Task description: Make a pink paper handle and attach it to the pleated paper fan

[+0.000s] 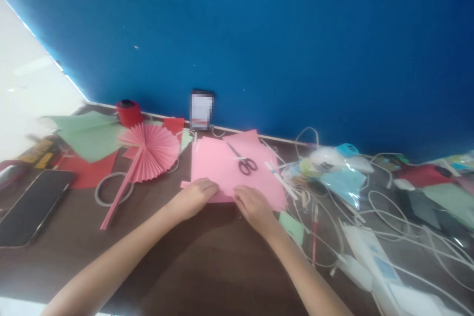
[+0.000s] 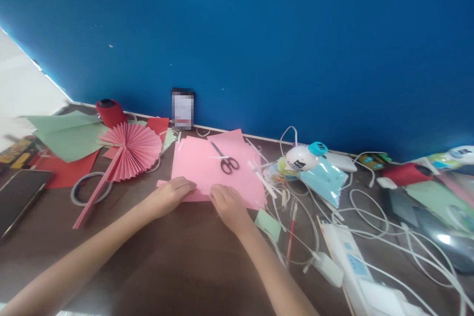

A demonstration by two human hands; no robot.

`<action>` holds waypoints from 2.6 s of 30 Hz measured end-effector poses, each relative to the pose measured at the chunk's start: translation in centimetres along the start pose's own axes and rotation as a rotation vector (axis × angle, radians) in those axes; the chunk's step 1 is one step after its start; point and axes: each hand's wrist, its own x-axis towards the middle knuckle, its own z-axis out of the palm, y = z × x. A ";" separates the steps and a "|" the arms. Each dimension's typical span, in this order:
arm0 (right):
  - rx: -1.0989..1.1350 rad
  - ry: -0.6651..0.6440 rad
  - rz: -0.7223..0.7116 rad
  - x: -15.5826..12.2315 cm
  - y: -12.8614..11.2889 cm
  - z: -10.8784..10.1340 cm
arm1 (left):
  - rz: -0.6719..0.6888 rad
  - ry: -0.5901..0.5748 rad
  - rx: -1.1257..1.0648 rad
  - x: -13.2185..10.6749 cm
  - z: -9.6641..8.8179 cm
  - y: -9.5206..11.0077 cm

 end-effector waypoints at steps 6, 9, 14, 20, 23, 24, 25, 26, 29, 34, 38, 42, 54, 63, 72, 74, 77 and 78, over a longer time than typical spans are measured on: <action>0.019 0.041 0.000 -0.4 0.0 -0.2 | 0.027 0.030 -0.035 -0.1 -0.2 0.1; 0.042 0.031 0.017 -0.5 0.0 -0.2 | 0.032 0.031 -0.034 0.0 -0.2 0.2; 0.174 -0.034 0.162 -0.3 0.2 0.2 | 0.007 0.025 -0.024 0.2 0.3 0.1; 0.388 -0.071 0.348 0.5 0.4 -0.2 | -0.089 0.042 -0.119 0.5 0.4 0.2; 0.416 -0.067 0.391 0.8 0.3 -0.3 | -0.139 0.059 -0.164 0.8 0.1 0.5; 0.413 -0.063 0.392 0.9 0.2 -0.3 | -0.156 0.059 -0.169 1.0 0.0 0.5; 0.409 -0.057 0.390 1.0 0.1 -0.3 | -0.169 0.060 -0.167 1.1 -0.1 0.6; 0.404 -0.047 0.386 1.0 0.0 -0.3 | -0.173 0.059 -0.160 1.3 -0.1 0.6; 0.388 -0.023 0.356 1.1 -0.3 -0.3 | -0.141 0.060 -0.140 1.7 -0.1 0.5; 0.391 -0.005 0.332 0.7 -0.3 -0.3 | -0.168 0.062 -0.181 1.9 0.3 0.0; 0.366 0.105 0.320 0.0 0.1 -0.4 | -0.262 0.083 -0.197 1.8 0.1 -0.1; 0.353 0.113 0.253 -0.5 0.5 -0.3 | -0.256 0.060 -0.222 1.6 -0.3 -0.2; 0.544 0.127 0.437 0.0 0.0 -0.2 | -0.272 0.043 -0.360 2.6 0.4 0.0; 0.854 -0.132 0.721 0.8 0.5 -0.5 | -0.397 0.015 -0.397 2.2 0.4 0.1; 0.919 -0.060 0.792 1.0 0.2 -0.3 | -0.362 -0.038 -0.395 2.9 0.2 0.2; 0.884 -0.034 0.765 0.9 0.0 -0.2 | -0.307 -0.072 -0.352 3.3 -0.1 0.4; 0.784 0.054 0.668 0.6 -0.2 -0.4 | -0.272 -0.067 -0.352 3.6 -0.3 0.5; 0.731 0.095 0.611 0.5 -0.2 -0.4 | -0.270 -0.050 -0.351 3.6 -0.4 0.5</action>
